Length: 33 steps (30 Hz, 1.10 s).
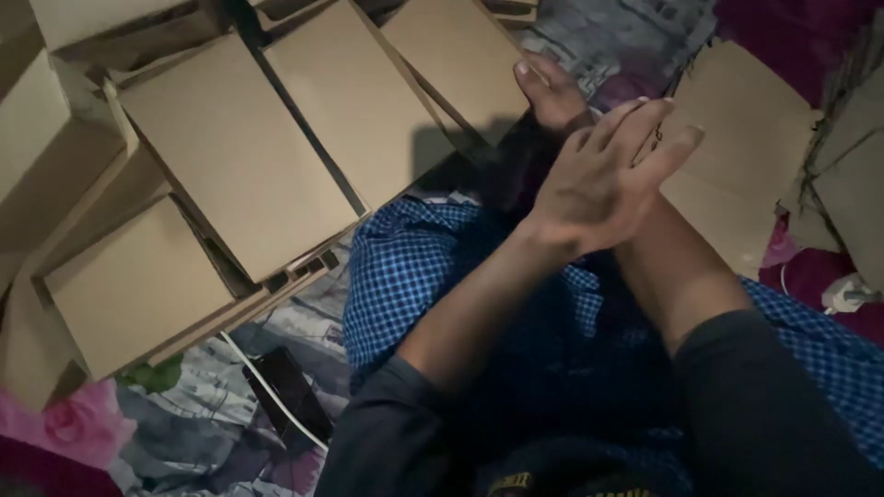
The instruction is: Folding flat cardboard sheets into small boxes
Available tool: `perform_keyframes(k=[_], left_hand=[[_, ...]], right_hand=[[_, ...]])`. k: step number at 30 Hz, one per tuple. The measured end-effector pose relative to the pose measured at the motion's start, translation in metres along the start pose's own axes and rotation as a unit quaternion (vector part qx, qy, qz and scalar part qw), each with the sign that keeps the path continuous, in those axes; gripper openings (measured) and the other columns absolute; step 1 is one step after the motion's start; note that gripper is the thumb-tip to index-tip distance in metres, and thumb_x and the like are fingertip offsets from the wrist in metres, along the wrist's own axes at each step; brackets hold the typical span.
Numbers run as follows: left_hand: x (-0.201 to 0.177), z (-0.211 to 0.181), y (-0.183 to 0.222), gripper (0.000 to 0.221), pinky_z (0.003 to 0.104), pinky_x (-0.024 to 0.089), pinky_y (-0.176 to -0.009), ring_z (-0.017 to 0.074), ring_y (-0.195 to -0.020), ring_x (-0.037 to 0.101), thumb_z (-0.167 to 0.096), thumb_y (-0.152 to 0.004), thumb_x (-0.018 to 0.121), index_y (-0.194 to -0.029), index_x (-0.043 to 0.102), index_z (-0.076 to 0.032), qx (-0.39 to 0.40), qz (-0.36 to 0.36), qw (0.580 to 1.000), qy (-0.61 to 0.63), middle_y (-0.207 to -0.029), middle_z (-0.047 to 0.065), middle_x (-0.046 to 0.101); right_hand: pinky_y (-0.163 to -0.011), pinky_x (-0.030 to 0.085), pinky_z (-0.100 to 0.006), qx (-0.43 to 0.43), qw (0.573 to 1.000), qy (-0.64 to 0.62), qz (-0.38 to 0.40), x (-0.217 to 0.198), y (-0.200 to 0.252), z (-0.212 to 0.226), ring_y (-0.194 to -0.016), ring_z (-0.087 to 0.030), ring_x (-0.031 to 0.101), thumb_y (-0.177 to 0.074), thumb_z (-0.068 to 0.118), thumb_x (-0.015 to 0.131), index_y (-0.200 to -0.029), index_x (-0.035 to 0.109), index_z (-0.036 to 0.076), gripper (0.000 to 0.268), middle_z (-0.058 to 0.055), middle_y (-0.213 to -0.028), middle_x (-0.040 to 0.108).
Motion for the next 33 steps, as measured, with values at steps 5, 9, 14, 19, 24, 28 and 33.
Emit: perform_keyframes(k=[5, 9, 14, 19, 24, 28, 33], left_hand=[[-0.002, 0.002, -0.005, 0.055, 0.056, 0.057, -0.099, 0.0354, -0.153, 0.042, -0.019, -0.097, 0.062, -0.149, 0.044, -0.028, -0.008, 0.045, 0.999, -0.012, -0.162, 0.011, 0.039], [-0.003, 0.003, -0.005, 0.057, 0.067, 0.046, -0.107, 0.0437, -0.155, 0.031, -0.023, -0.095, 0.059, -0.148, 0.041, -0.027, -0.027, 0.107, 0.994, 0.024, -0.166, 0.013, 0.029], [0.018, 0.024, 0.003, 0.071, 0.056, 0.049, -0.113, 0.0384, -0.155, 0.035, -0.032, -0.086, 0.070, -0.151, 0.043, -0.032, -0.002, 0.056, 0.998, -0.005, -0.166, 0.006, 0.028], [0.003, 0.040, -0.001, 0.050, 0.060, 0.053, -0.113, 0.0520, -0.134, 0.052, -0.021, -0.090, 0.076, -0.132, 0.054, -0.009, 0.052, -0.082, 0.994, 0.049, -0.147, 0.027, 0.040], [-0.024, 0.038, -0.002, 0.038, 0.053, 0.055, -0.090, 0.0454, -0.105, 0.062, -0.018, -0.089, 0.062, -0.126, 0.061, -0.009, 0.003, -0.074, 0.997, -0.026, -0.133, 0.024, 0.054], [-0.001, 0.035, 0.000, 0.014, 0.047, 0.053, -0.061, 0.0376, -0.079, 0.061, -0.025, -0.102, 0.053, -0.093, 0.056, -0.015, 0.045, -0.102, 0.980, -0.168, -0.106, 0.016, 0.058], [0.046, 0.054, 0.007, 0.052, 0.057, 0.033, -0.117, 0.0357, -0.137, 0.048, -0.068, -0.091, 0.053, -0.132, 0.053, -0.036, -0.269, 0.263, 0.926, -0.002, -0.147, 0.007, 0.046]], right_hand=[[-0.088, 0.046, -0.034, -0.030, 0.992, 0.060, -0.110, 0.033, 0.012, 0.048, -0.103, -0.019, 0.061, -0.109, 0.042, 0.051, -0.115, 0.068, 0.009, 0.038, -0.005, -0.108, 0.066], [-0.079, 0.047, -0.025, 0.041, 0.993, -0.042, -0.107, 0.050, 0.014, 0.054, -0.092, -0.010, 0.060, -0.101, 0.045, 0.054, -0.116, 0.068, 0.015, 0.036, 0.003, -0.102, 0.067], [-0.103, 0.041, -0.028, -0.006, 0.974, 0.010, -0.224, 0.016, 0.008, -0.027, -0.115, -0.014, 0.060, -0.104, 0.039, 0.058, -0.121, 0.069, 0.017, 0.030, -0.001, -0.121, 0.069], [-0.091, 0.049, -0.023, 0.127, 0.975, -0.069, -0.168, -0.109, 0.058, -0.072, -0.104, -0.012, 0.062, -0.097, 0.006, 0.066, -0.129, 0.062, 0.023, 0.037, 0.000, -0.117, 0.068], [-0.096, 0.050, -0.055, 0.307, 0.889, 0.340, -0.007, -0.155, 0.156, 0.058, -0.122, -0.043, 0.061, -0.077, 0.038, 0.082, -0.135, 0.063, 0.003, 0.070, -0.023, -0.136, 0.064], [-0.117, 0.029, -0.066, 0.388, 0.833, 0.372, 0.131, -0.113, 0.214, 0.043, -0.147, -0.053, 0.025, -0.058, 0.051, 0.093, -0.165, 0.013, 0.016, 0.137, -0.026, -0.160, 0.022], [-0.117, 0.023, -0.070, 0.424, 0.777, 0.463, 0.056, -0.087, 0.237, -0.010, -0.156, -0.045, 0.012, -0.092, 0.060, 0.057, -0.162, 0.022, 0.046, 0.079, -0.008, -0.174, 0.013]])
Point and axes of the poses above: each hand's wrist, its own y-axis away from the middle knuckle, its own x-axis out of the palm, z = x × y, the point moved 2 cm from there along -y, towards the middle knuckle
